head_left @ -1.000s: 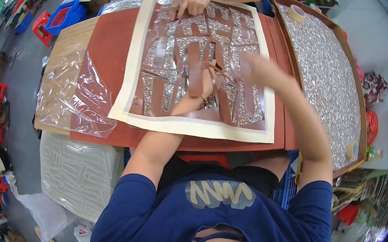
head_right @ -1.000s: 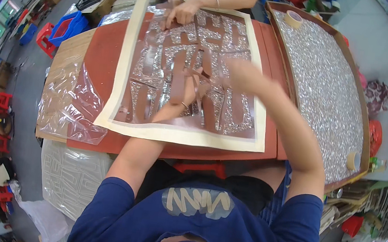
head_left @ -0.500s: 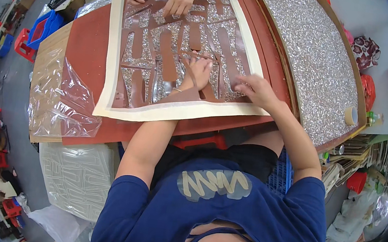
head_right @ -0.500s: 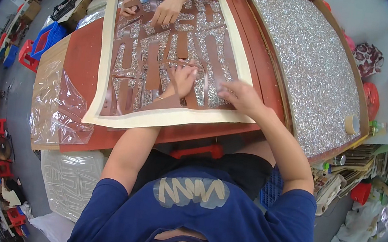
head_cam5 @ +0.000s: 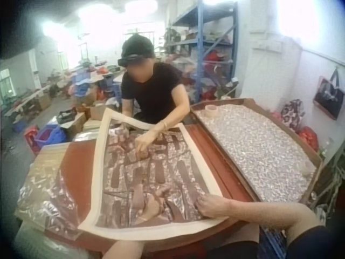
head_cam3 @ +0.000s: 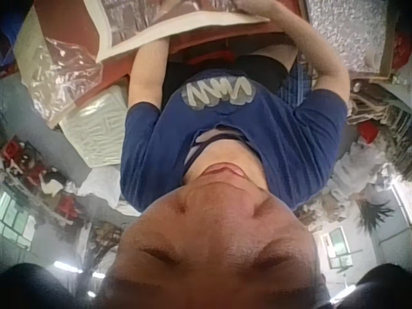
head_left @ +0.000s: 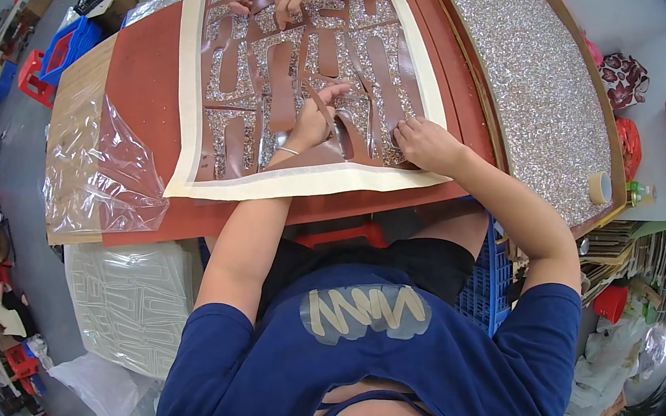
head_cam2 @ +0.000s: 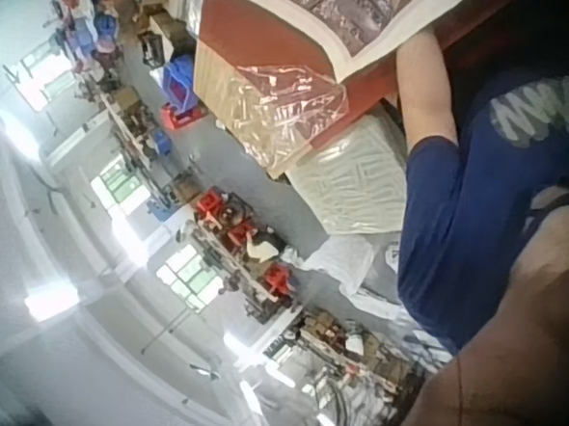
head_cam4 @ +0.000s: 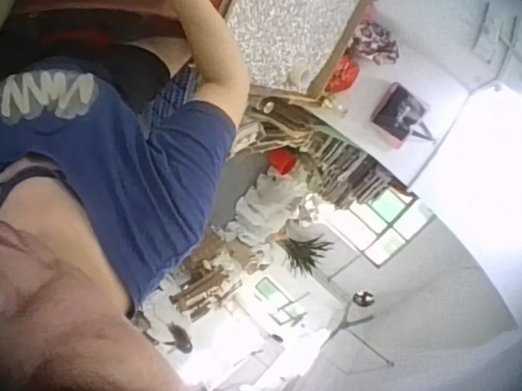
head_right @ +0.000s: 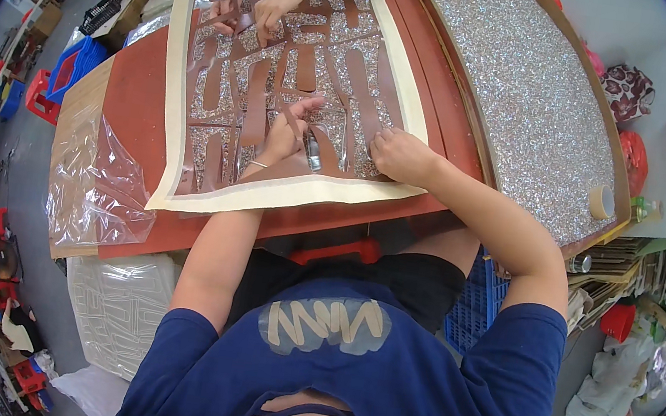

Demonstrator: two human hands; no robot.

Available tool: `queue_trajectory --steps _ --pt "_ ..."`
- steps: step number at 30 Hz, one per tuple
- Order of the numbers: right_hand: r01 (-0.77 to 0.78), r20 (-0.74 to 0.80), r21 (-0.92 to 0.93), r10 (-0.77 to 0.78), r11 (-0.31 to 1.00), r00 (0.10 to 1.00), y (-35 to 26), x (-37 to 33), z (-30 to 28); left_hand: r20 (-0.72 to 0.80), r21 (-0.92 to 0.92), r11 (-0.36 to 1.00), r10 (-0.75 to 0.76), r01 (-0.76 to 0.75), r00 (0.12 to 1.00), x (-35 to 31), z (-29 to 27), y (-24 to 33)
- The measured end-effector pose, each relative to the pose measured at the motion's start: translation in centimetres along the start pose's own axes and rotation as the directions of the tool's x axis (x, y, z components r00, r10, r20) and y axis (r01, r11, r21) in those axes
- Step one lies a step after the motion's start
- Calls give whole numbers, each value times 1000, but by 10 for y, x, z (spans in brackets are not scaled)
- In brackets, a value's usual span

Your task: Applying and securing a clear protective film or stencil onto patterned fabric pieces on a work table.

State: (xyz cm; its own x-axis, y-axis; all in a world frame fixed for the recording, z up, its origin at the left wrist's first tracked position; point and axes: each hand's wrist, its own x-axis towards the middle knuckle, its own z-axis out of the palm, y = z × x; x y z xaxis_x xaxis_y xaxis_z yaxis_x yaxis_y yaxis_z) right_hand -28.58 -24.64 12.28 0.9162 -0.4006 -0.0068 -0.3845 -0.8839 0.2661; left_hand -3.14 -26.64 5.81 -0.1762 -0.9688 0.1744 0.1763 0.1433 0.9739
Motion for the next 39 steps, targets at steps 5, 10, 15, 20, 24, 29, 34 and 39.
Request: queue_trajectory --steps 5,10,15,20,24,29,34,39 --pt "-44 -86 132 55 990 995 4 -7 9 88 259 966 -18 -5 996 2 -1 6" --pt "-92 24 174 89 980 996 2 -3 5 86 269 962 -64 39 994 4 -2 -2" --pt "-145 97 -10 146 989 985 -14 1 5 83 372 928 -45 11 996 6 -3 -7" --pt "-71 -86 247 95 966 992 6 -12 12 127 259 966 -37 3 991 6 -4 -2" --pt "-116 3 212 118 970 993 4 -8 7 124 238 968 -105 74 987 6 -2 -3" --pt "-111 47 208 103 972 994 6 -6 6 109 193 978 -98 76 989 4 0 -1" --pt "-58 65 151 48 987 997 6 0 -2 120 215 975 -91 64 989 5 -3 -8" --pt "10 124 9 -11 1000 992 -2 7 -4 93 304 949 -121 87 988 3 2 4"
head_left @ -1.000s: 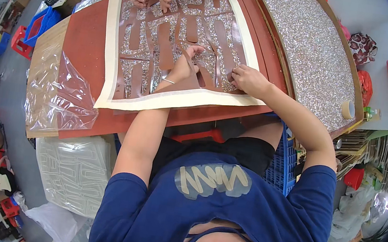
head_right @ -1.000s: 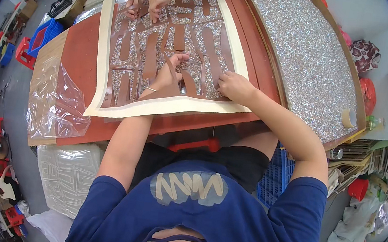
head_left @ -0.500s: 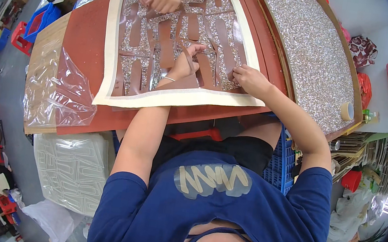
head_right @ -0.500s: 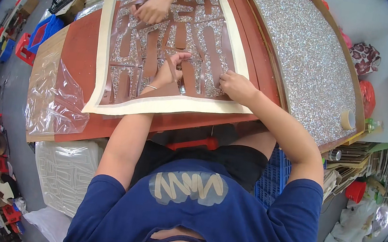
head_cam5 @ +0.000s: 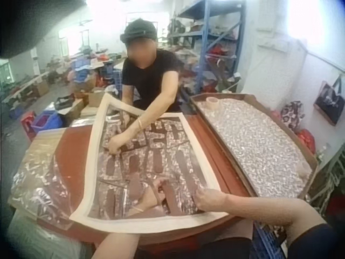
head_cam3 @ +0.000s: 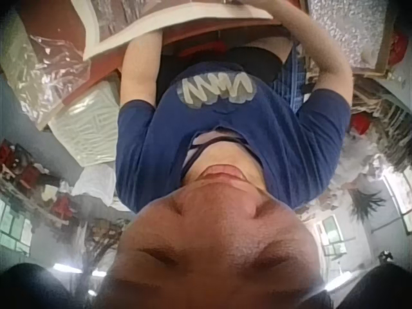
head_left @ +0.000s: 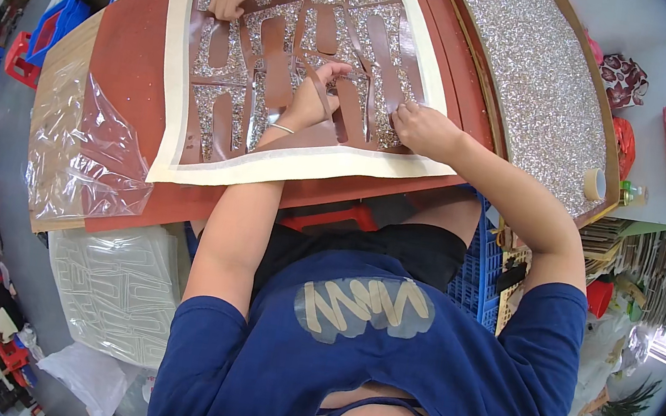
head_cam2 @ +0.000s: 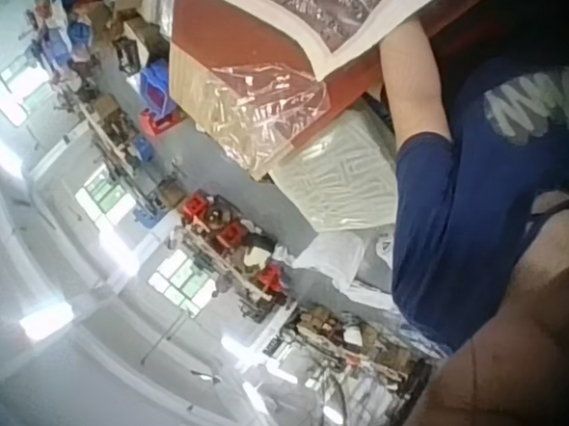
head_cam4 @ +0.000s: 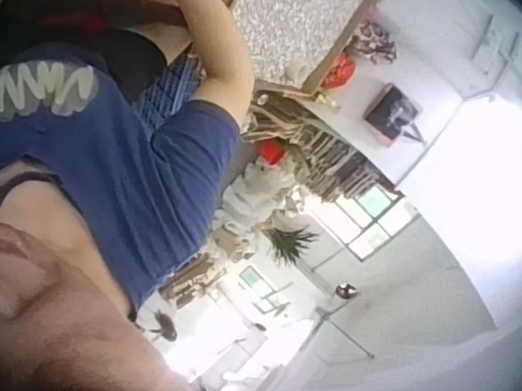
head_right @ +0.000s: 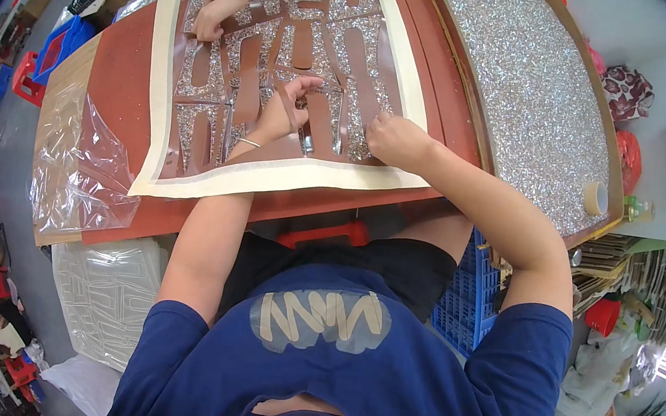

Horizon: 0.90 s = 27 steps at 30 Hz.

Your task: Applying and securing a clear protective film or stencil onto patterned fabric pieces on a work table.

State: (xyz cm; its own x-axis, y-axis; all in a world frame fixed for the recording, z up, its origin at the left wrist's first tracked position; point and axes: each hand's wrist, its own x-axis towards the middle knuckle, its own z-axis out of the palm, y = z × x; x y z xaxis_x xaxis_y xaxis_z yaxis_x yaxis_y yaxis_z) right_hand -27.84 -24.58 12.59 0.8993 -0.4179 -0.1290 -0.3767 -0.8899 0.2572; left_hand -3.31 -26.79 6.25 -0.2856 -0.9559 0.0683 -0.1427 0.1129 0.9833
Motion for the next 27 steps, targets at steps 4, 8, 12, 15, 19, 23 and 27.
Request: queue_trajectory --steps 4,8,12,15,19,23,27 --pt "-34 -150 -44 27 998 988 -6 -5 8 -6 -60 996 65 -65 998 0 -1 1" --pt "-137 -290 8 133 991 948 -11 -8 12 37 -55 998 33 -31 999 5 -1 -8" --pt "-180 -251 250 243 952 937 0 1 0 -12 89 993 76 -75 997 5 -1 -19" --pt "-601 -107 428 698 675 708 38 8 -45 5 407 883 253 -233 968 -5 9 15" --pt "-592 -349 396 711 702 610 116 9 -70 -43 614 753 329 -235 944 -4 20 1" --pt "-680 -60 391 754 621 654 67 6 -96 -247 384 916 222 -115 943 -4 30 -6" --pt "-393 -64 338 437 855 897 -62 -49 -75 -160 441 896 134 -51 978 13 22 -11"
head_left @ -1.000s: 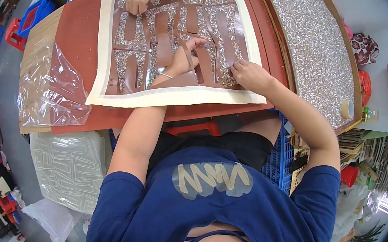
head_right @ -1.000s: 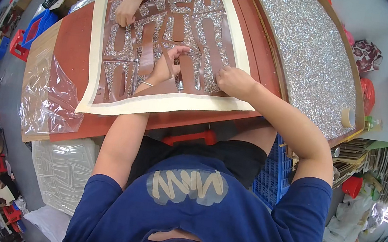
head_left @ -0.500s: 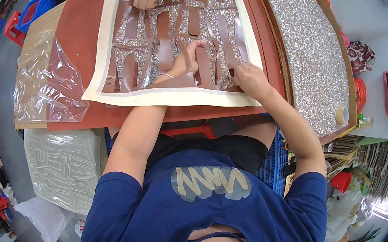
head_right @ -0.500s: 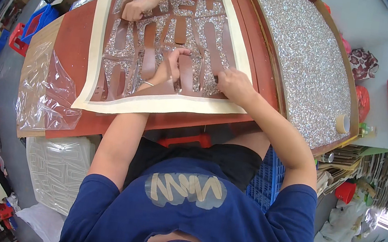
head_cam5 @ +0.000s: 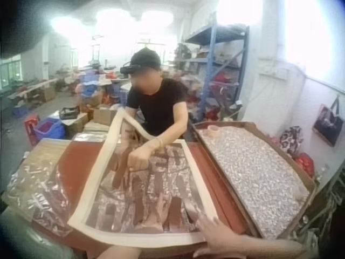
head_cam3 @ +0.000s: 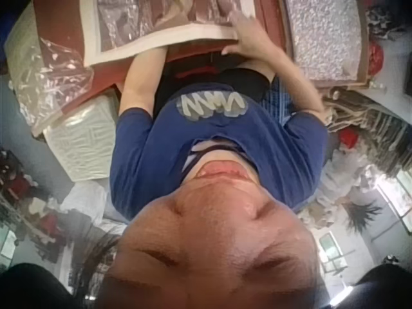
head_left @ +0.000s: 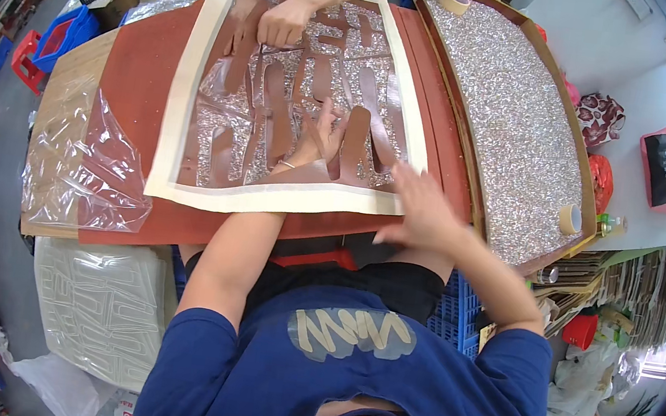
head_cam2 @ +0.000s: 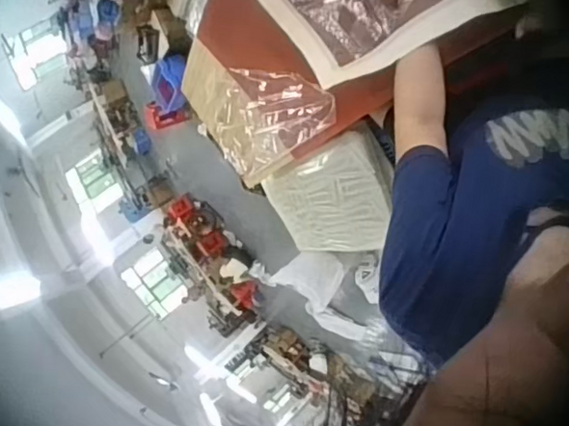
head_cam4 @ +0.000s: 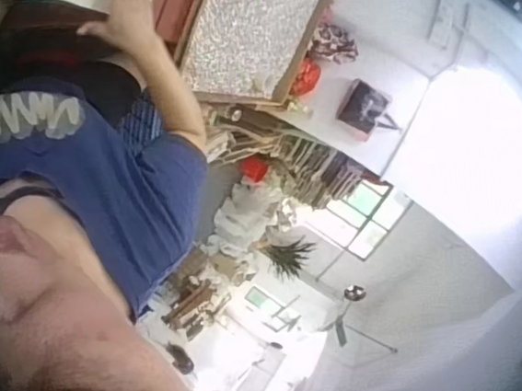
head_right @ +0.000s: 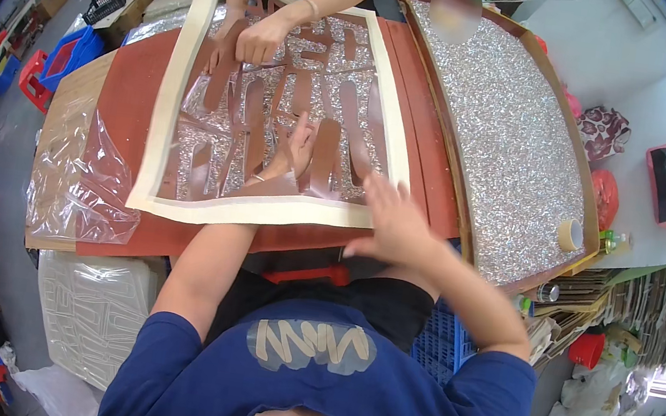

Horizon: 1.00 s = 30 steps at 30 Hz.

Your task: Applying and securing a clear protective film or stencil onto patterned fabric pieces on a work table.

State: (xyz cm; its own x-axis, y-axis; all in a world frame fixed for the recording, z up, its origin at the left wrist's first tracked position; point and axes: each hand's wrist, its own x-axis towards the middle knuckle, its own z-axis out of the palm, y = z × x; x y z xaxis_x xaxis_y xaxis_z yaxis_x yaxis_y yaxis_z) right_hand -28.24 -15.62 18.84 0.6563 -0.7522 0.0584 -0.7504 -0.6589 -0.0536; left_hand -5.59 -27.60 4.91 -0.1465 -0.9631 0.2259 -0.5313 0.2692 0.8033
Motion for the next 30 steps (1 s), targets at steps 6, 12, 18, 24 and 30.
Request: queue_trajectory --steps 6,12,18,24,30 --pt "-17 -121 92 28 996 992 31 -15 41 36 276 958 71 -78 997 -28 -14 64" --pt "-126 -409 117 164 985 898 77 59 -45 99 399 887 210 -232 973 -58 -4 60" --pt "-195 -523 -425 -64 884 850 169 144 -132 136 589 770 203 -244 970 -60 1 57" --pt "-414 -617 -545 -14 729 787 177 181 -255 186 594 773 140 -225 973 -61 -2 59" --pt "-431 -580 -682 -78 591 811 150 179 -318 131 571 790 179 -222 975 -57 2 56"
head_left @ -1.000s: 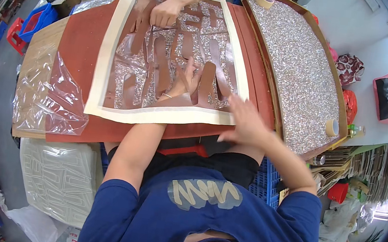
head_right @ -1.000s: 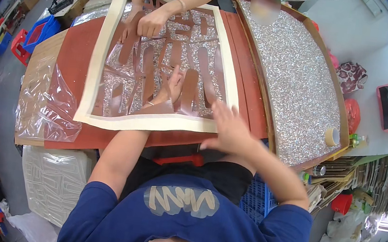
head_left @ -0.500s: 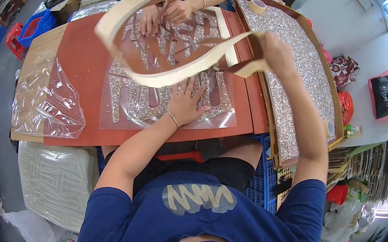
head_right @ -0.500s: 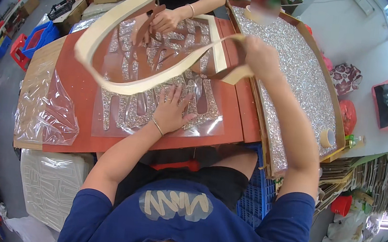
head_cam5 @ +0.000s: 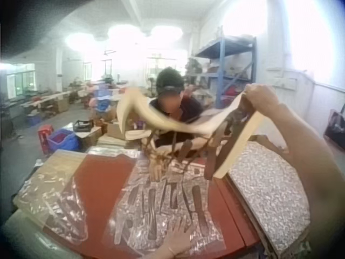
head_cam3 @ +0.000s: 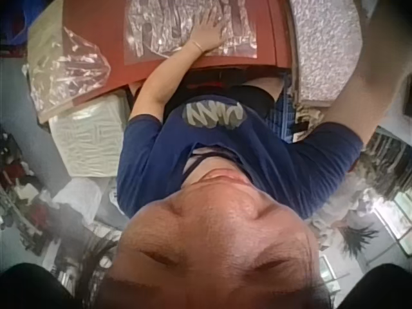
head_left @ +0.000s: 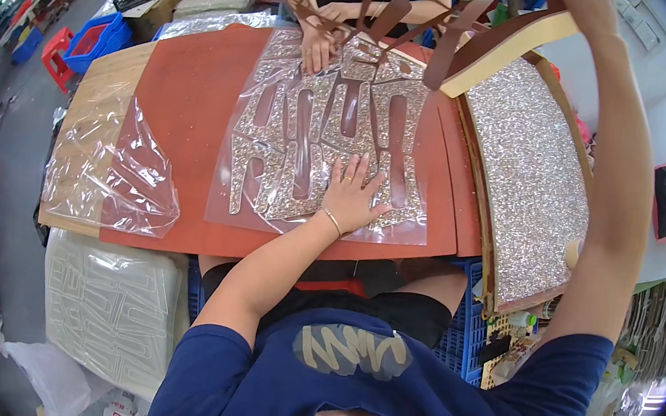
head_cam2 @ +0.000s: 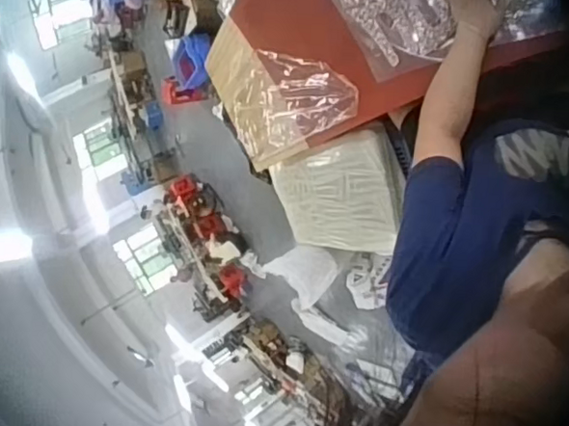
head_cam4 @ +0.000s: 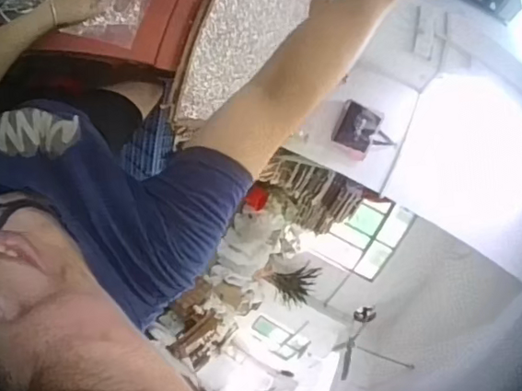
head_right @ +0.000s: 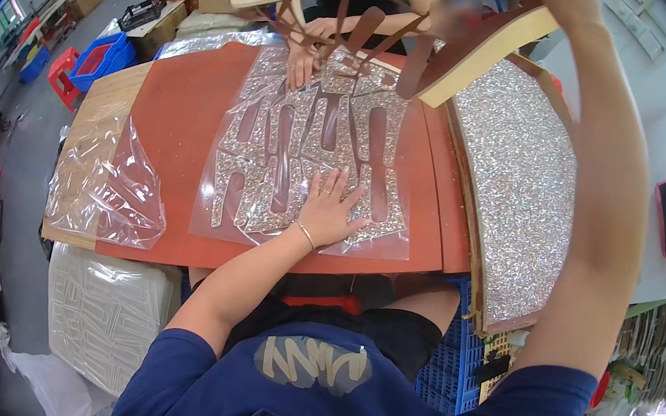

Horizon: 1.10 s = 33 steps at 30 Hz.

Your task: Applying and securing a clear protective film or stencil onto patterned fabric pieces on a work table.

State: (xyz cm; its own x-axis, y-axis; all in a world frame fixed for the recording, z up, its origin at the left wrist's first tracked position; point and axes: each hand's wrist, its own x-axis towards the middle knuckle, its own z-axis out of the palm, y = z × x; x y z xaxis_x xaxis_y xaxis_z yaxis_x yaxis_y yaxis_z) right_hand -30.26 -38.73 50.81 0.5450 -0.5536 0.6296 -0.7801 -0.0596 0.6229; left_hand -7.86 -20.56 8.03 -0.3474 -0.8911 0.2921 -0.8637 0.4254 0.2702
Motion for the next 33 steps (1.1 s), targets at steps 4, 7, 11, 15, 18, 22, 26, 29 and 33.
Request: queue_trajectory --steps 4,7,11,15,18,22,26,29,33 --pt "80 89 -11 -79 997 993 -9 3 -6 87 -22 1000 -20 22 996 -2 -5 -1" --pt "8 126 110 -22 994 992 -8 -10 35 194 -81 994 -51 68 980 7 -10 -9" --pt "81 165 279 -130 957 978 -39 -39 4 143 -549 829 -30 105 989 4 -18 -32" --pt "116 126 380 -176 918 976 -60 -75 -12 96 -714 687 -100 138 990 -4 -20 -28" --pt "95 110 429 -157 898 982 -47 -85 -10 150 27 993 -117 114 982 -8 -29 -2" --pt "26 100 368 -68 929 993 2 -85 3 184 51 993 -114 107 976 -16 -16 3" --pt "-87 77 232 71 969 995 49 -99 13 93 36 995 -93 90 991 -19 -9 -1" --pt "-204 133 172 183 964 974 74 -104 21 93 66 995 -80 74 992 -18 -7 0" --pt "-196 169 207 163 958 972 73 -108 24 49 53 996 -69 66 996 -20 -10 3"
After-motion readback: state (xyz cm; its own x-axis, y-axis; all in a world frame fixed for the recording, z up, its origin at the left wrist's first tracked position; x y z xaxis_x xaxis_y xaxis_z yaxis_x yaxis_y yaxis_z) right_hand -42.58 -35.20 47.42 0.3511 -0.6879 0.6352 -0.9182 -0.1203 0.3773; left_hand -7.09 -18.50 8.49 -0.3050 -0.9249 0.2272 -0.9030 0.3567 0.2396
